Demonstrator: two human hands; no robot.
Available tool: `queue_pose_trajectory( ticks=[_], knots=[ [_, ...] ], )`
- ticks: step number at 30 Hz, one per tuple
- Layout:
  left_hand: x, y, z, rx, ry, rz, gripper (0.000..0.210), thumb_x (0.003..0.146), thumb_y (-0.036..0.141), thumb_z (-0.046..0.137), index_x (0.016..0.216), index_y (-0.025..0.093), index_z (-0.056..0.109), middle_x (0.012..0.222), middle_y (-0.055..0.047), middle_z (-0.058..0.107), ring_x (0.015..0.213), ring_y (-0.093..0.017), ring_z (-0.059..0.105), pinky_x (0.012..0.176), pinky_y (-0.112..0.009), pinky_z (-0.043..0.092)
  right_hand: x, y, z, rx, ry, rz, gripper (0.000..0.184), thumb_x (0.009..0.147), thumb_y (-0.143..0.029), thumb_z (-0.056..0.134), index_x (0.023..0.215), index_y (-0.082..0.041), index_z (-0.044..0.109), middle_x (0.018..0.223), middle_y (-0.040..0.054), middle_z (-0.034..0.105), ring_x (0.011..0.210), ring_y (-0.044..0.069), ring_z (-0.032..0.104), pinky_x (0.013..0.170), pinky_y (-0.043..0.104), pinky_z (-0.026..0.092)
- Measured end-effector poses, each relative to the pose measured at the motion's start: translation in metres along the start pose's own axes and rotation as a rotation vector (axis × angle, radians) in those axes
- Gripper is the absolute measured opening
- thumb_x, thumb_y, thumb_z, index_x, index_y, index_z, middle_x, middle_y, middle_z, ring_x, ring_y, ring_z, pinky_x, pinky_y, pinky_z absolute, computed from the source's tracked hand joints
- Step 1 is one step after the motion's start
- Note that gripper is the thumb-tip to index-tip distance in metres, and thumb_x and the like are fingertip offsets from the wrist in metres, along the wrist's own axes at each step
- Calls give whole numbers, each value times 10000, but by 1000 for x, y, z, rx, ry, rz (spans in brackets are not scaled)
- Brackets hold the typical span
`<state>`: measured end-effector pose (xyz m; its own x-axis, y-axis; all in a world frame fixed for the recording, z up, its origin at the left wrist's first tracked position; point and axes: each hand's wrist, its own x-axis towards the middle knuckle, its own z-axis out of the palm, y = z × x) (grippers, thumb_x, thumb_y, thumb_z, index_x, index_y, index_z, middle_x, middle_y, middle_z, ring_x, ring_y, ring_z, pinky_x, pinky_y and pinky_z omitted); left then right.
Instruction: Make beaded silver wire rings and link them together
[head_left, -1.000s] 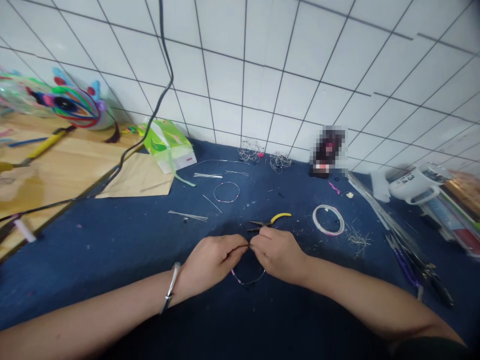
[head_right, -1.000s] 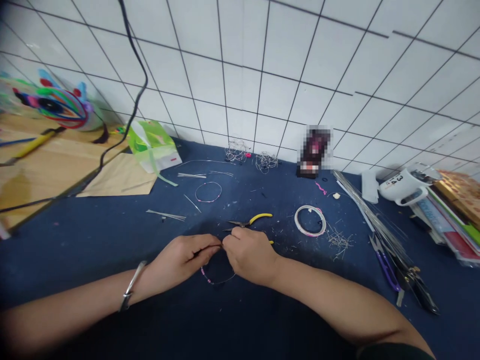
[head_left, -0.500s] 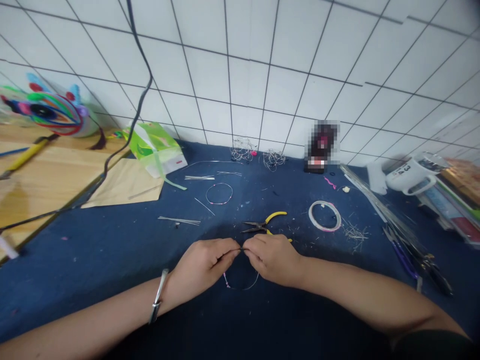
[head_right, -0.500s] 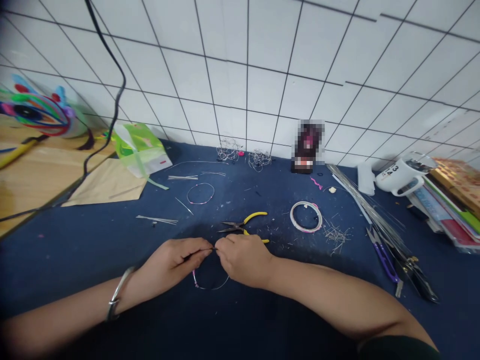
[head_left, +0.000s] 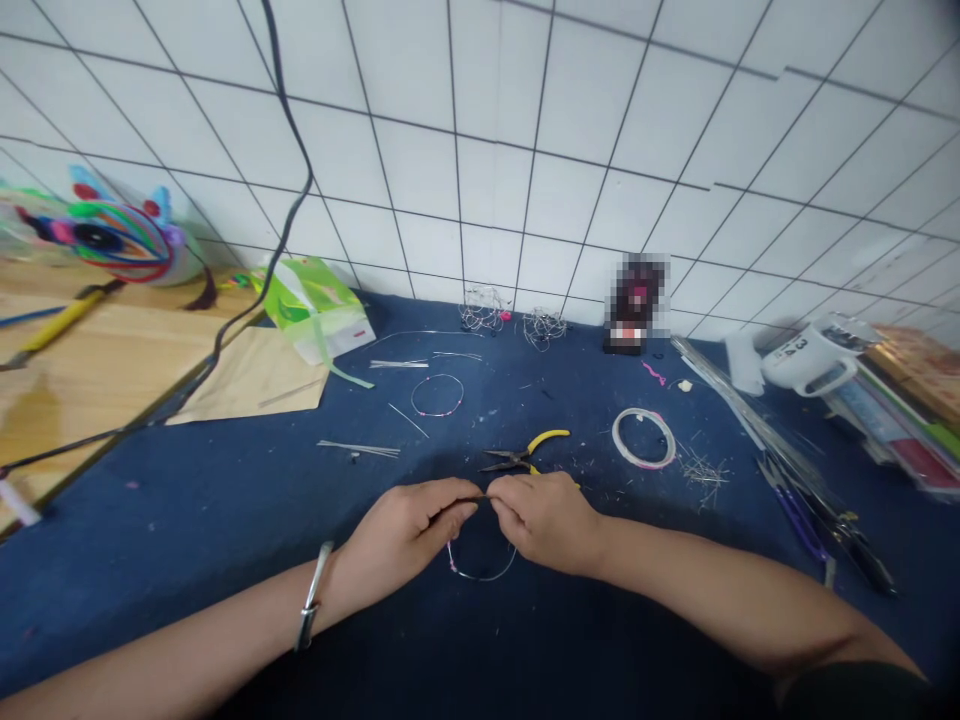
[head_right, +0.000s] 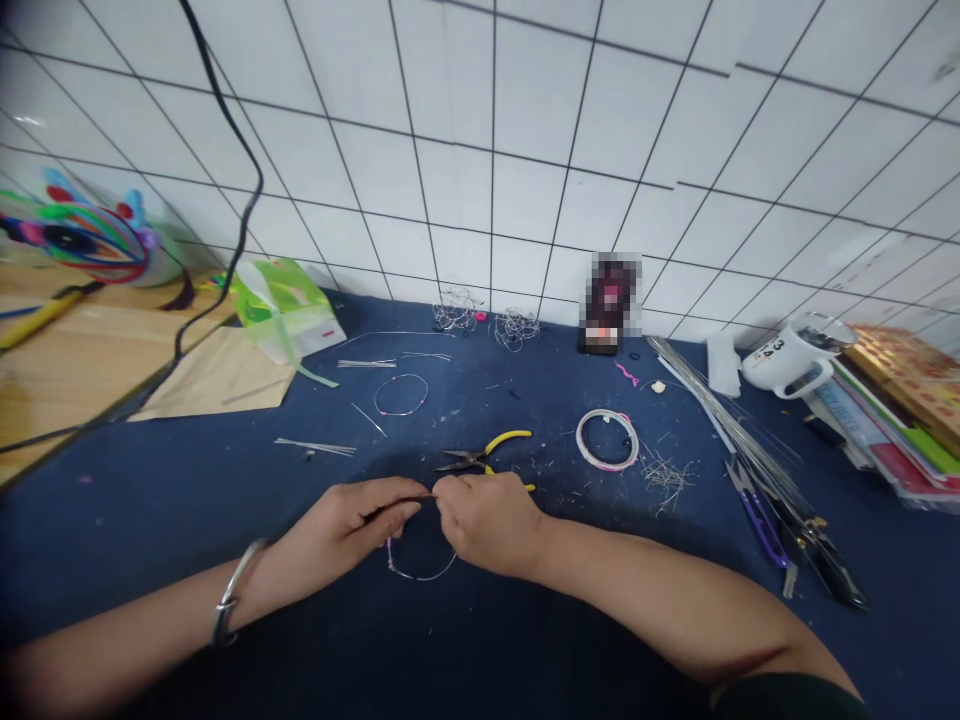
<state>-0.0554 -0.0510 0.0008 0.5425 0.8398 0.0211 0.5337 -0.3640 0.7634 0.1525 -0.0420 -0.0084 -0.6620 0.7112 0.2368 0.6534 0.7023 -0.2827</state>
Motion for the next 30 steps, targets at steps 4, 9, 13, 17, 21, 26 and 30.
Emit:
queue_pose_trajectory(
  ticks=[4,9,13,17,21,26,30],
  knots=[
    [-1,-2,1,-104,19,-57,240,903,287,446,1087,196,571,869,-6,658,631,-84,586,601,-194,476,0,1,0,37,32,31,198,868,-196,416,1020,-184,542,787,12,688,710,122,637,598,229,392],
    [0,-1,0,-81,6,-17,203,903,229,430,993,209,610,763,17,635,631,-83,570,609,-187,458,-2,0,2,-35,23,-28,201,884,-229,397,1032,-179,523,758,5,674,675,131,627,549,247,365],
    [0,-1,-1,-19,-12,33,223,903,203,415,982,208,623,791,2,652,682,-103,594,643,-207,464,-2,-1,0,-89,-23,-65,132,863,-200,404,881,-180,533,673,-8,634,620,124,599,519,249,332],
    [1,-1,-1,12,-22,83,240,903,186,407,995,202,628,879,-20,675,789,-130,619,728,-243,477,-2,-1,-3,-88,-68,-81,103,839,-183,421,817,-183,521,676,-11,630,609,121,589,513,244,324],
    [0,1,-2,-39,-17,11,219,906,234,429,1007,209,622,836,-8,665,722,-112,614,665,-219,480,-1,0,-2,1,-46,-22,153,855,-198,411,902,-182,556,694,-5,649,634,124,607,550,238,362],
    [0,0,-7,-279,-10,-102,285,917,317,422,1108,158,561,758,-12,633,623,-93,591,561,-196,482,5,2,-4,241,37,171,172,826,-182,448,927,-189,587,726,-4,653,598,94,581,583,208,400],
    [-1,-3,-10,-462,0,-180,327,898,352,466,1151,153,522,807,-42,648,661,-109,613,490,-173,450,10,2,-8,404,99,355,142,810,-209,488,911,-200,588,593,-48,558,517,76,508,547,194,389]
  ],
)
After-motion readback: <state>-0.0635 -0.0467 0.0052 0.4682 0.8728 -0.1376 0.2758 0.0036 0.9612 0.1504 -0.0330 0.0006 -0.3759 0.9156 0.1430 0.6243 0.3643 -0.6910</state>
